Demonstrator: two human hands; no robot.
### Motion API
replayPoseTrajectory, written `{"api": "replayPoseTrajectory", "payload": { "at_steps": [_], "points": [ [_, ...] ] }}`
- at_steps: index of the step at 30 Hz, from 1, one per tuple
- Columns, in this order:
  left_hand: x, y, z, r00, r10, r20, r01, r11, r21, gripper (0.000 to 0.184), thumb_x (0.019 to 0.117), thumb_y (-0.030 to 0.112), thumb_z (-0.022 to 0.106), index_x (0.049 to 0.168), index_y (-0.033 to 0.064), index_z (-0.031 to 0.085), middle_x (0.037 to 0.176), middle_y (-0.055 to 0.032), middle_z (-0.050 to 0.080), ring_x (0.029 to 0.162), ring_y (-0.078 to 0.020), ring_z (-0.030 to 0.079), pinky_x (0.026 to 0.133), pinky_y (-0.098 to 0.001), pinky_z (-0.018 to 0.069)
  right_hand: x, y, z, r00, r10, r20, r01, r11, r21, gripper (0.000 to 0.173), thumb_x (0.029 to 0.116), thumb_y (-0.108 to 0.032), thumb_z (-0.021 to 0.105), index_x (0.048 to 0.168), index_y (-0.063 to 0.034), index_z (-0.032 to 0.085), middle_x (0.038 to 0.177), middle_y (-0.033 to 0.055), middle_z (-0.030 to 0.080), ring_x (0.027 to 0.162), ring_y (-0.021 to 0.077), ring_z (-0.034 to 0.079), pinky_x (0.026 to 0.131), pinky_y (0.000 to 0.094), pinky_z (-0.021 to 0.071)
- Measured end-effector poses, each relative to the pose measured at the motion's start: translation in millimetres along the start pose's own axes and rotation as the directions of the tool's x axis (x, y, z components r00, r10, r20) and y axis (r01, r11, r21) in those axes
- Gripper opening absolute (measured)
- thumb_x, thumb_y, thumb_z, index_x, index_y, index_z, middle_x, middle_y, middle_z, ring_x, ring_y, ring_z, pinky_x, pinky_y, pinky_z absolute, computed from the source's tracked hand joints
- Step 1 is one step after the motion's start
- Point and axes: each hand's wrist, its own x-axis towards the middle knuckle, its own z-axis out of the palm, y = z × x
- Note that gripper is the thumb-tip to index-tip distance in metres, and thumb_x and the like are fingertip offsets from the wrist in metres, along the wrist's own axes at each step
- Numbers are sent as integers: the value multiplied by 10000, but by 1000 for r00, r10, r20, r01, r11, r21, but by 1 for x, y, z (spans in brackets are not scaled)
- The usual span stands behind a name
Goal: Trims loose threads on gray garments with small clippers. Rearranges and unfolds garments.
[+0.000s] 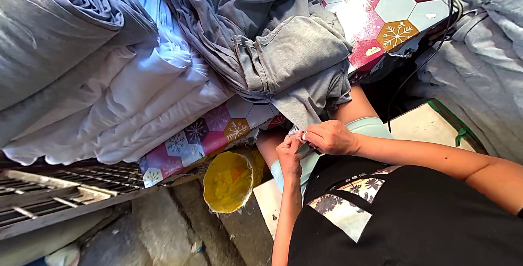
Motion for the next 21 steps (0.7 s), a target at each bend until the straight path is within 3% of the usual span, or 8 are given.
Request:
{"api": "replayPoseTrajectory", "payload": {
  "at_steps": [5,8,12,14,16,18,21],
  "points": [
    [-4,11,0,985,-173,25,175,980,-91,311,1000,-28,500,759,24,689,676,-8,696,649,-57,671,698,-227,581,-2,0,1,996,-87,-14,87,996,-26,162,964,-21,554,864,-20,681,775,97,697,590,196,636,479,299,462],
    [-4,13,1,979,-202,-8,200,973,-113,283,986,-54,513,773,4,689,684,-25,693,653,-73,668,698,-232,580,-4,-1,4,997,-78,-2,78,997,20,152,958,-14,561,883,-24,693,798,97,701,593,192,632,477,298,453],
    [-5,10,2,983,-177,-39,173,980,-96,240,958,-86,518,810,-2,688,713,-23,701,685,-77,675,721,-240,583,-10,0,9,993,108,56,-120,952,282,109,897,-65,630,882,-10,723,833,117,717,606,208,667,478,344,503],
    [-7,10,1,988,-150,-41,148,988,-43,210,972,-79,521,843,-6,669,731,-17,690,702,-69,668,729,-231,577,-10,1,1,912,331,244,-407,808,427,293,971,-283,686,929,5,721,838,101,692,694,201,664,592,381,546],
    [-10,7,-3,997,-73,-27,74,997,35,166,997,-54,528,898,-22,656,785,-26,700,763,-81,687,799,-251,587,-7,10,-9,762,430,484,-638,628,446,421,1027,-436,575,1026,-26,666,765,48,623,699,147,614,651,372,520],
    [-12,4,-7,1000,21,-23,-18,994,107,144,1004,-33,529,926,-29,651,822,-34,702,803,-92,698,823,-263,592,-10,18,-13,677,420,605,-727,509,460,365,1095,-364,430,992,-66,614,673,-28,506,612,52,509,601,265,441],
    [-16,3,-10,993,111,-30,-102,974,200,137,1006,-20,526,942,-26,646,826,-25,705,819,-75,699,816,-248,586,-8,18,-17,552,389,737,-830,334,446,417,1112,-298,406,916,-47,677,637,-78,470,567,-6,428,577,202,373]
  ]
}}
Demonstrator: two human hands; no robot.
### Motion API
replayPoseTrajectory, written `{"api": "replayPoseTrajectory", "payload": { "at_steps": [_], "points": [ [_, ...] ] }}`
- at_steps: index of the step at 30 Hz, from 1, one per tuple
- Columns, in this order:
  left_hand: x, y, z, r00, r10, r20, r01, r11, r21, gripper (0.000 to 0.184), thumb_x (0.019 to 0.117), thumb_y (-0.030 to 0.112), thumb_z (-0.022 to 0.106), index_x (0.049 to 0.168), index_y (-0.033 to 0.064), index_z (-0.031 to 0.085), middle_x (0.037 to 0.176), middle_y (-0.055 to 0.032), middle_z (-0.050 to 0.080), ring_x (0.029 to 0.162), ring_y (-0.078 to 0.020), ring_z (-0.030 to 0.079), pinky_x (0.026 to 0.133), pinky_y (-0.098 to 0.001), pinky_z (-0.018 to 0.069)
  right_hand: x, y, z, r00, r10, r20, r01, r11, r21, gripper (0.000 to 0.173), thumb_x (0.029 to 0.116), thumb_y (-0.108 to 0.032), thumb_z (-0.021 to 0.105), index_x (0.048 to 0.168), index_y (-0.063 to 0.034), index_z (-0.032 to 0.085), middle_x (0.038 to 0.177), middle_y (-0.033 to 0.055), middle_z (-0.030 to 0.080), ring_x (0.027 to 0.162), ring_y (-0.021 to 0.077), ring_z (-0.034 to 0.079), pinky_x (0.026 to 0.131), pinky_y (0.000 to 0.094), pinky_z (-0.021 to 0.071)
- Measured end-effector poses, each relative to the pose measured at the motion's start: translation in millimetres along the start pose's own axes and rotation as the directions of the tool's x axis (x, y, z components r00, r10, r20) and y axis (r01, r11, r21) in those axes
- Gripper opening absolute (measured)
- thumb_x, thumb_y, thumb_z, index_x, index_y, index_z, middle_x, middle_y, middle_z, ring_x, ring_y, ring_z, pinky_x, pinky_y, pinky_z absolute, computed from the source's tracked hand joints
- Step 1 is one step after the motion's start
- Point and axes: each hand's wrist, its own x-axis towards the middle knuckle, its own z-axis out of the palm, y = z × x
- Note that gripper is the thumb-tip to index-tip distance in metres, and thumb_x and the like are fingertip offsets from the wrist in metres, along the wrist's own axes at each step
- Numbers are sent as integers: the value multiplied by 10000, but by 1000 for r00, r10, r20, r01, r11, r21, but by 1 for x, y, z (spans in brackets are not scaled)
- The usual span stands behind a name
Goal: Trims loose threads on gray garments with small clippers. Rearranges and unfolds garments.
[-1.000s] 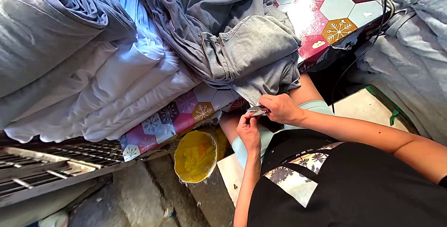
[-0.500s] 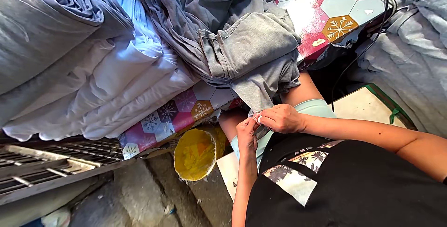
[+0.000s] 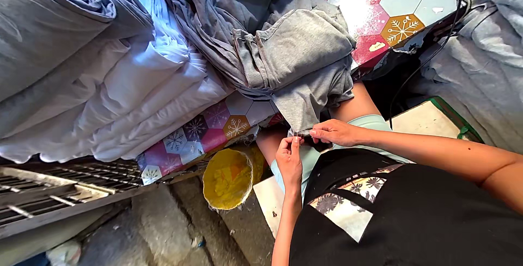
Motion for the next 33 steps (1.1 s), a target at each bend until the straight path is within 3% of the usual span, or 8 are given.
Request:
{"api": "replayPoseTrajectory", "payload": {
  "at_steps": [6,9,15,22,28,33],
  "points": [
    [-1,-1,-1,996,85,11,-86,993,75,142,997,-12,534,929,-25,658,820,-17,702,818,-53,686,805,-229,575,12,-9,0,946,270,179,-315,895,315,521,1122,-401,378,835,-71,661,511,-99,416,407,-22,330,414,164,273],
    [-1,0,-1,994,111,12,-112,988,106,134,992,-8,543,923,-24,656,809,-8,695,805,-33,678,782,-206,568,15,-18,-6,915,349,204,-398,864,307,537,1111,-432,399,817,-68,662,495,-90,404,394,-10,316,408,173,261],
    [0,1,0,986,165,23,-166,976,143,123,979,-12,554,912,-23,656,807,1,685,788,-13,662,758,-181,556,20,-21,-11,890,395,229,-453,825,338,531,1104,-444,411,810,-71,649,483,-86,370,372,-12,283,383,165,229],
    [0,1,-2,986,162,33,-165,977,135,111,965,-26,564,914,-30,662,809,1,693,790,-11,670,769,-182,563,24,-24,-12,882,400,250,-466,822,327,512,1096,-428,448,802,-67,659,484,-85,404,371,-20,300,380,159,235],
    [1,1,-5,988,150,41,-154,980,126,105,956,-28,587,905,-32,678,819,-3,699,793,-11,666,761,-177,561,29,-10,-4,911,359,204,-412,825,388,497,1083,-376,518,702,-72,622,461,-80,392,368,-15,293,380,172,226],
    [-1,0,-7,986,159,47,-163,979,119,112,954,-22,582,903,-28,682,823,-1,697,791,-13,665,761,-180,559,23,-17,-8,882,388,269,-467,802,372,489,1088,-417,481,764,-91,646,473,-104,385,373,-31,286,384,158,221]
  ]
}}
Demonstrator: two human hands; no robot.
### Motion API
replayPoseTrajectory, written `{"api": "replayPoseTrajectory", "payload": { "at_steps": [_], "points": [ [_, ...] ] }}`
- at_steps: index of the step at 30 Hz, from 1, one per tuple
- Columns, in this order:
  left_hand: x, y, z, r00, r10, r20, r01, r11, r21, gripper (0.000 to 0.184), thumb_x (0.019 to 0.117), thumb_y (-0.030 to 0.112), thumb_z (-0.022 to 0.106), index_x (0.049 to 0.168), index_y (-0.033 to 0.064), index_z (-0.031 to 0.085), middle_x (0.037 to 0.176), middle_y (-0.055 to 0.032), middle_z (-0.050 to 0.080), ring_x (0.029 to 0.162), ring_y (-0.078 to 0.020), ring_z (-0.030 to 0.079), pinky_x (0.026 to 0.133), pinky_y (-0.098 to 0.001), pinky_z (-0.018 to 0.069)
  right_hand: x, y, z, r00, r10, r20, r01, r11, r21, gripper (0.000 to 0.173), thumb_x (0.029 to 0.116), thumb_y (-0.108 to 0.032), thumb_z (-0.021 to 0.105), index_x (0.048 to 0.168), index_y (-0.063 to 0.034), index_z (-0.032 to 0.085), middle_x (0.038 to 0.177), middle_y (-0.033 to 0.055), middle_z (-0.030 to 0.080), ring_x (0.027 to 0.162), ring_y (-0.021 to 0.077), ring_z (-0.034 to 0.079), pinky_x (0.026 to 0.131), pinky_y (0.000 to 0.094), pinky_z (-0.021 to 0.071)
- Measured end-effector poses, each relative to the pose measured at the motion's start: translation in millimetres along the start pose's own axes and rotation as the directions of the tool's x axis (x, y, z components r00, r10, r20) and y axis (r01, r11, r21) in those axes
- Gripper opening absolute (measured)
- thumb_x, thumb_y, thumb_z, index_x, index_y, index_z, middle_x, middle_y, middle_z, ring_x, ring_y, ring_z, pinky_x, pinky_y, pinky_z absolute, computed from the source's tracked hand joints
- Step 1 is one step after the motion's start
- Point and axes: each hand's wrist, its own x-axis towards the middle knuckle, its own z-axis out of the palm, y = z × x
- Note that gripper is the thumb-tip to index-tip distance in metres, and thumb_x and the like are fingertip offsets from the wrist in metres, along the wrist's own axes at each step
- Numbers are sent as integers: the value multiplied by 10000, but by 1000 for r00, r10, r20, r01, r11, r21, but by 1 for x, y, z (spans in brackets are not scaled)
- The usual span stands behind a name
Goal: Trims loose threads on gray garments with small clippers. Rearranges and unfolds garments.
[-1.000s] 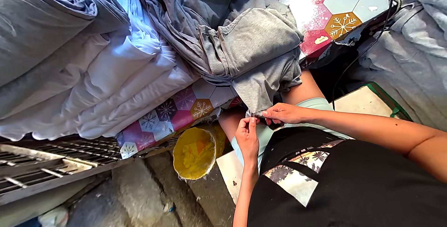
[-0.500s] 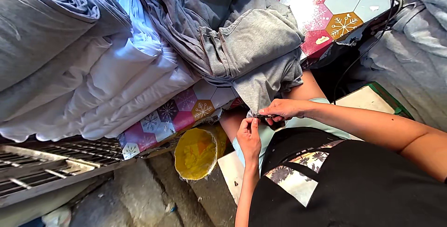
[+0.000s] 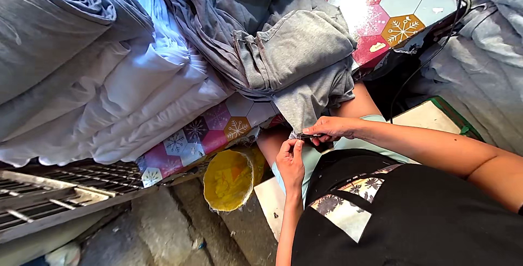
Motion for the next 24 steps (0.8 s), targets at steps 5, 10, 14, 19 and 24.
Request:
{"api": "replayPoseTrajectory", "payload": {
  "at_steps": [5,10,14,19,24],
  "points": [
    [-1,-2,2,1000,17,-9,-17,1000,18,105,946,-16,597,901,-38,689,838,-19,686,786,-17,656,748,-180,560,3,-6,4,1000,13,9,-13,1000,-25,499,1086,-425,483,768,-81,652,480,-94,398,376,-26,294,386,162,230],
    [1,-1,2,1000,23,-9,-22,998,57,88,931,-6,624,888,-28,697,836,-16,681,781,-1,643,731,-163,547,6,-12,6,998,61,-24,-60,998,7,510,1079,-443,492,742,-86,634,467,-86,392,360,-22,278,373,162,214],
    [2,-3,2,999,37,-4,-37,996,81,82,929,-8,631,888,-34,698,845,-20,680,788,4,640,733,-155,543,15,-4,4,999,20,-32,-20,1000,15,487,1068,-405,538,715,-80,622,466,-76,407,361,-20,289,373,164,226],
    [2,-5,1,1000,2,13,-3,998,63,90,943,-13,614,902,-35,691,845,-18,683,791,-6,646,744,-167,547,22,4,2,999,-9,-43,8,1000,-8,496,1067,-429,533,706,-96,603,474,-84,392,369,-16,287,379,170,222],
    [0,5,-3,994,-100,45,99,995,33,128,989,-38,529,943,-56,647,861,-40,715,806,-47,706,797,-213,596,2,2,-6,993,-37,-108,44,997,68,545,1095,-476,425,791,-83,650,472,-87,343,366,-4,271,378,175,218]
  ]
}}
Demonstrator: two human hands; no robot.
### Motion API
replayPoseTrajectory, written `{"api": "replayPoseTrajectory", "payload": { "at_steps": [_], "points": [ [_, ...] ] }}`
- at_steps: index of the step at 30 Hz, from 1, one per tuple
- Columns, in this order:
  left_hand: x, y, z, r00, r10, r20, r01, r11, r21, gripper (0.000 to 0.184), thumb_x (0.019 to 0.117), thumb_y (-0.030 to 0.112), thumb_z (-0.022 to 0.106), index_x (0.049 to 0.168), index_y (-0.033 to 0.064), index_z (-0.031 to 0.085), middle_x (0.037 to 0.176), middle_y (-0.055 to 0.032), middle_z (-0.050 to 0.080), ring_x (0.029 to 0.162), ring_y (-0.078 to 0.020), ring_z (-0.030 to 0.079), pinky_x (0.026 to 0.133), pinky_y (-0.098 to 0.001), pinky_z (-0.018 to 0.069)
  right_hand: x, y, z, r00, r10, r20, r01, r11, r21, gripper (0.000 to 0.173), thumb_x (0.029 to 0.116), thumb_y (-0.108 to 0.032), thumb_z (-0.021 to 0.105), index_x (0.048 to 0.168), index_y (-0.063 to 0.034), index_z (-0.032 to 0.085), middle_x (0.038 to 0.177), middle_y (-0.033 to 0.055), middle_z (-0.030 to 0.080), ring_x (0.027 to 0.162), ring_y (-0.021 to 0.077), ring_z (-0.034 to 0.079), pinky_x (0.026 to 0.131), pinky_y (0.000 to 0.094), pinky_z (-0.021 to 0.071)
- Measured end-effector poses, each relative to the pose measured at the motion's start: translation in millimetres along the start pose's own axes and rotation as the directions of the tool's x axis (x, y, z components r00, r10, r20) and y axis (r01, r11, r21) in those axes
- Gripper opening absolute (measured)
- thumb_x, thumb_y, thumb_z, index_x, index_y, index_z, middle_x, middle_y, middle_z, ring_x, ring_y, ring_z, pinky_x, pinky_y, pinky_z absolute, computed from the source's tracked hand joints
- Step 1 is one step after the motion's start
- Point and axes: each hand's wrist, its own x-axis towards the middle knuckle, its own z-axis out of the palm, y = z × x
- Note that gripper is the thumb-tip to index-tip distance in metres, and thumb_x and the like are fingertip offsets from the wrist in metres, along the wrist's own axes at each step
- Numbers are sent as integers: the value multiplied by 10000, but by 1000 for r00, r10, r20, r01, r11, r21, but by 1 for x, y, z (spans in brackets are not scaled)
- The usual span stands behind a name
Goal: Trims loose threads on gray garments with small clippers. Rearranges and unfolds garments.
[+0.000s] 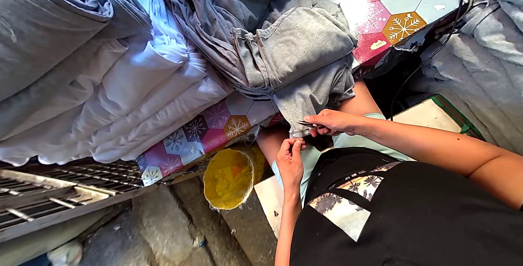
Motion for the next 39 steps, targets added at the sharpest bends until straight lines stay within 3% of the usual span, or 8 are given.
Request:
{"api": "replayPoseTrajectory", "payload": {
  "at_steps": [6,16,26,33,35,36,37,39],
  "points": [
    [-2,8,-6,998,-23,54,24,1000,-16,146,1006,-29,501,943,-48,631,892,-35,702,836,-53,700,809,-220,595,-9,22,1,988,103,117,-104,994,10,518,1092,-479,429,773,-122,627,478,-114,359,372,-33,279,377,155,219],
    [-4,16,-9,998,-1,67,5,998,-62,149,1006,-40,475,948,-30,612,885,-15,691,840,-51,691,811,-224,591,-5,14,8,958,81,274,-109,990,89,530,1089,-517,396,760,-146,583,496,-99,377,373,-34,311,371,136,235],
    [-4,16,-8,997,3,72,2,998,-64,150,997,-45,479,942,-25,618,897,-8,684,850,-45,681,823,-218,583,2,14,12,976,100,192,-140,968,210,537,1098,-508,362,763,-140,564,484,-99,316,361,-28,256,367,141,198],
    [-4,16,-19,996,8,85,-5,999,-45,153,993,-30,480,946,-17,626,900,-1,687,856,-48,678,827,-235,583,4,18,16,992,44,122,-66,980,190,522,1097,-478,406,696,-161,514,472,-108,310,364,-27,257,372,152,194],
    [-1,14,-45,998,-28,-47,29,1000,11,166,1008,6,477,990,-49,632,910,-27,695,849,-70,682,817,-263,580,0,19,9,994,20,111,-43,978,202,534,1099,-497,377,726,-154,547,477,-109,325,366,-29,259,372,146,200],
    [3,7,-63,978,-69,-197,72,997,11,186,1031,27,455,1043,-74,611,950,-62,687,866,-94,678,819,-275,572,0,22,5,995,9,100,-30,976,217,541,1099,-505,367,742,-148,562,479,-108,326,366,-30,258,370,146,200],
    [9,-2,-83,916,-123,-382,132,991,-4,238,1062,63,423,1155,-105,564,1052,-121,663,929,-132,669,846,-292,558,0,26,0,996,-2,88,-19,971,240,547,1097,-518,355,763,-143,573,480,-108,317,365,-30,253,367,144,198],
    [25,-27,-115,743,-249,-622,262,962,-73,472,1104,174,426,1478,-101,340,1450,-273,449,1261,-298,542,1053,-412,470,-2,30,-5,999,2,43,-14,961,278,565,1092,-543,337,794,-130,581,479,-101,303,359,-28,238,360,145,190]
  ]
}}
